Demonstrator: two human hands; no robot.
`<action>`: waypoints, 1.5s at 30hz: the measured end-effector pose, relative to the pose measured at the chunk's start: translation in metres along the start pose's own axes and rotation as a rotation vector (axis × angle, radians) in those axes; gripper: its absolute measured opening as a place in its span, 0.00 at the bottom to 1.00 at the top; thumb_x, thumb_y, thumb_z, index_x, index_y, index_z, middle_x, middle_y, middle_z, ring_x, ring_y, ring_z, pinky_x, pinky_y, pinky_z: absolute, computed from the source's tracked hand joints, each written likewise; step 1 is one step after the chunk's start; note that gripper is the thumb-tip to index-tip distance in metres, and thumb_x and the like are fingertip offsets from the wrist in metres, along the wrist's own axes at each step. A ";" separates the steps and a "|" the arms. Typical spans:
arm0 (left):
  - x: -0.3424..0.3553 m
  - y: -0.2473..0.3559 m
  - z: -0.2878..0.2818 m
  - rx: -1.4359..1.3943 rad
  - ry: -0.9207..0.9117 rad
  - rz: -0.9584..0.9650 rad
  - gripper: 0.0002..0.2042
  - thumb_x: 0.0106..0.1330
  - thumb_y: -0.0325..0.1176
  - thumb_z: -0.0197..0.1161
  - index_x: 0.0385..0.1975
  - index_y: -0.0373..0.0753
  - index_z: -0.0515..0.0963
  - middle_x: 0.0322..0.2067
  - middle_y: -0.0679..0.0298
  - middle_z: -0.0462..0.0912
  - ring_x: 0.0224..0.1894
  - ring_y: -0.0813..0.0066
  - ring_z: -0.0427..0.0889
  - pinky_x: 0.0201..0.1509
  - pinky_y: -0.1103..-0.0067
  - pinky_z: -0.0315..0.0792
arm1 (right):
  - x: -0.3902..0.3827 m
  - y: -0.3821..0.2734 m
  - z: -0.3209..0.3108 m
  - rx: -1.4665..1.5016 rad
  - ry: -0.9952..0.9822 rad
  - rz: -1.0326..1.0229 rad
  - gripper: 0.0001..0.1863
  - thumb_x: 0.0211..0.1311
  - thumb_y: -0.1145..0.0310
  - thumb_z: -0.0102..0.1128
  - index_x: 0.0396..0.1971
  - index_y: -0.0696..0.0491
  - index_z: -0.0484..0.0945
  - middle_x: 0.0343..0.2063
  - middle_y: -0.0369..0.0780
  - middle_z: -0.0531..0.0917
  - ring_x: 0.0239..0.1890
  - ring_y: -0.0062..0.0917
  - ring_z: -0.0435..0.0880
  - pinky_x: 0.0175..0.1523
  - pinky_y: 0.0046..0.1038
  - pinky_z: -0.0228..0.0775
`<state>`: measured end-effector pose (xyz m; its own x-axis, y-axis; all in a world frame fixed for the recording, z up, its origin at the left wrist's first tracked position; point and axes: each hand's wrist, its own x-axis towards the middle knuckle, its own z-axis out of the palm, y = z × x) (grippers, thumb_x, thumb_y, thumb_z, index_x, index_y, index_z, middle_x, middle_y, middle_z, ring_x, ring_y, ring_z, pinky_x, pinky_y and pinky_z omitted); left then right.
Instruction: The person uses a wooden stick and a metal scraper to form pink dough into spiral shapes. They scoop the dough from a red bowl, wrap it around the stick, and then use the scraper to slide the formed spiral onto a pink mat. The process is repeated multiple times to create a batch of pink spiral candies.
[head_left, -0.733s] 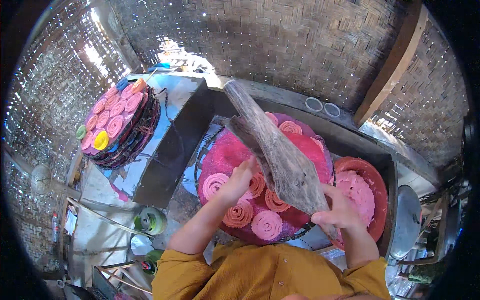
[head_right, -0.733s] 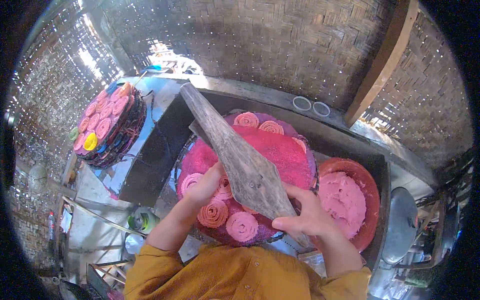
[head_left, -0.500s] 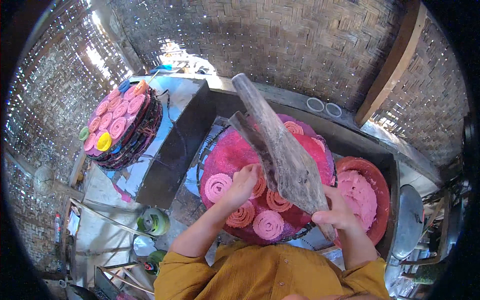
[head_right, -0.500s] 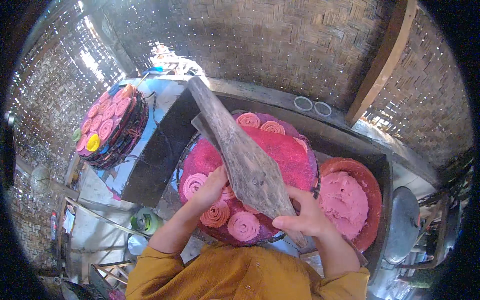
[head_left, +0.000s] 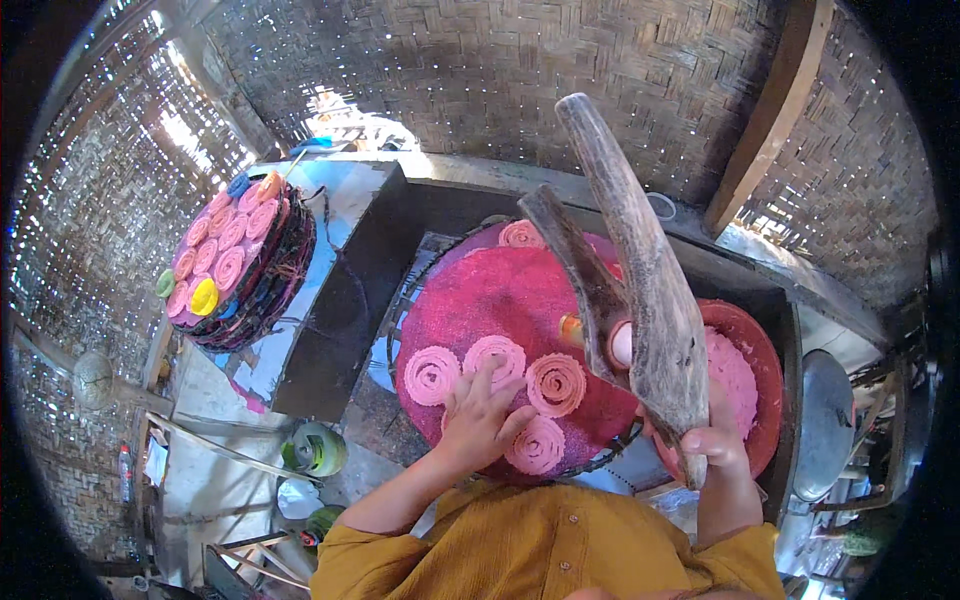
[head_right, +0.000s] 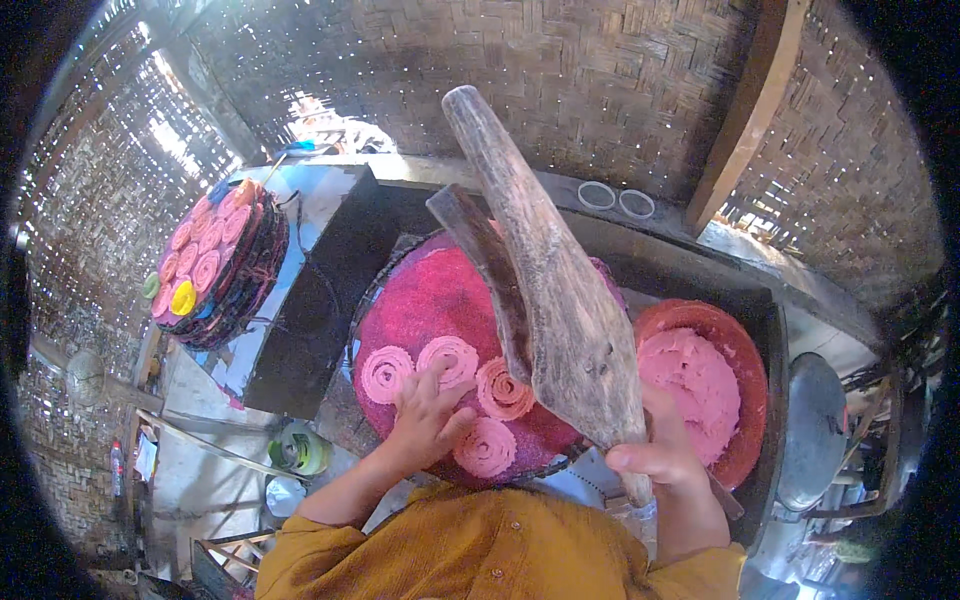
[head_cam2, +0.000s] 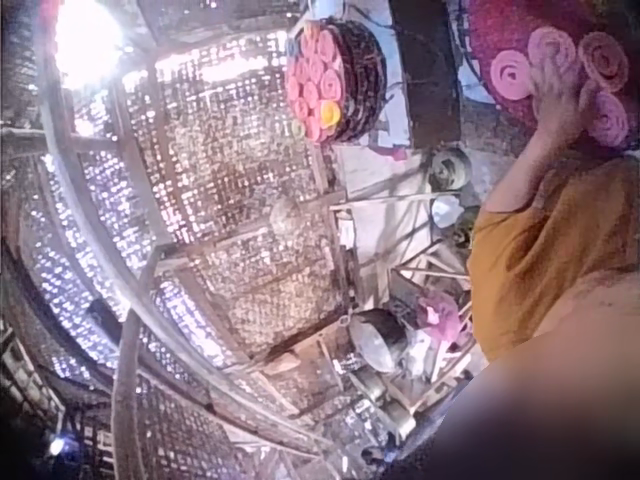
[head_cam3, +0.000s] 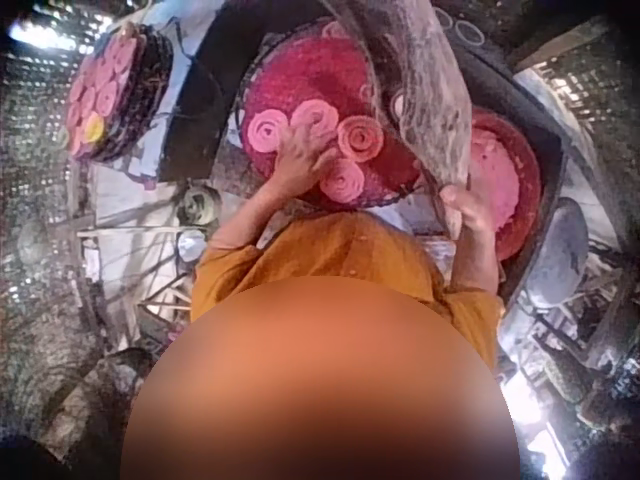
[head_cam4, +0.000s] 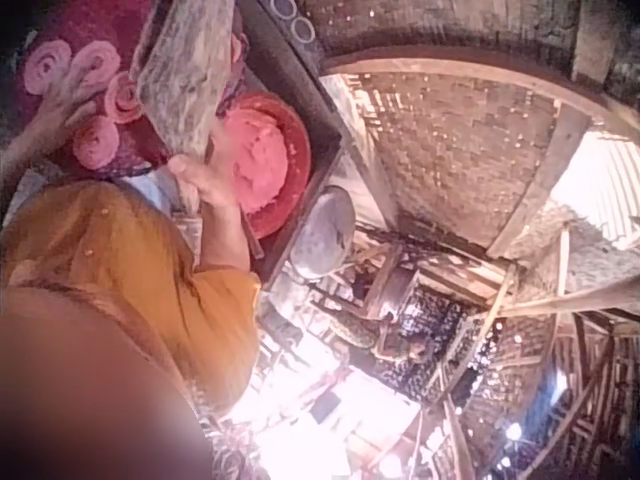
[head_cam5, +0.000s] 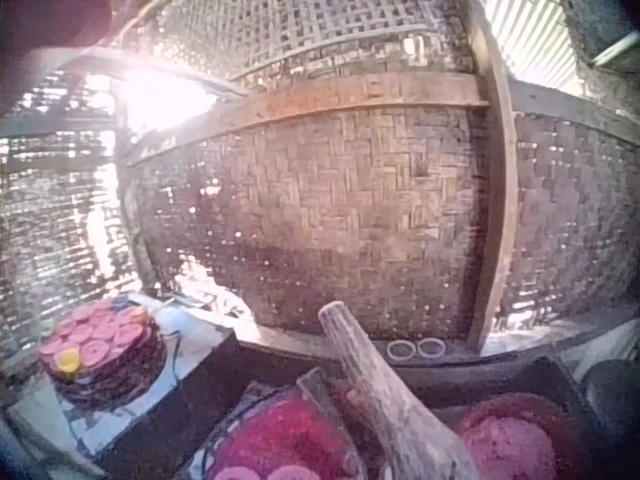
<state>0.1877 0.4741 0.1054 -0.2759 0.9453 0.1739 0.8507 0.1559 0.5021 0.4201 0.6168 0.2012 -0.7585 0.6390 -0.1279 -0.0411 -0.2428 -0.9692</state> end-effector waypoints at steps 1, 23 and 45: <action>-0.001 0.000 0.001 0.025 0.002 0.009 0.23 0.59 0.53 0.52 0.47 0.44 0.74 0.56 0.53 0.62 0.53 0.51 0.62 0.54 0.62 0.55 | -0.002 0.000 -0.002 -0.007 0.004 -0.004 0.45 0.26 0.55 0.65 0.48 0.66 0.64 0.33 0.45 0.77 0.30 0.28 0.79 0.33 0.24 0.72; 0.002 0.012 -0.017 0.142 0.005 0.104 0.23 0.49 0.44 0.64 0.47 0.48 0.74 0.54 0.60 0.63 0.51 0.55 0.61 0.54 0.64 0.55 | -0.036 -0.004 -0.022 0.125 0.221 -0.067 0.44 0.25 0.51 0.68 0.45 0.66 0.68 0.33 0.45 0.78 0.30 0.28 0.79 0.35 0.25 0.71; 0.121 0.086 -0.082 -2.043 -0.319 0.144 0.51 0.45 0.74 0.45 0.63 0.40 0.47 0.63 0.53 0.50 0.64 0.54 0.53 0.64 0.61 0.51 | -0.046 -0.007 -0.029 0.158 -0.279 0.155 0.45 0.31 0.48 0.65 0.50 0.64 0.65 0.39 0.45 0.77 0.41 0.29 0.77 0.44 0.26 0.67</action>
<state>0.1905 0.5787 0.2385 -0.0066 0.9596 0.2815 -0.8181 -0.1670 0.5502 0.4737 0.6101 0.2079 -0.9111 0.3672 -0.1875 0.0051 -0.4447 -0.8957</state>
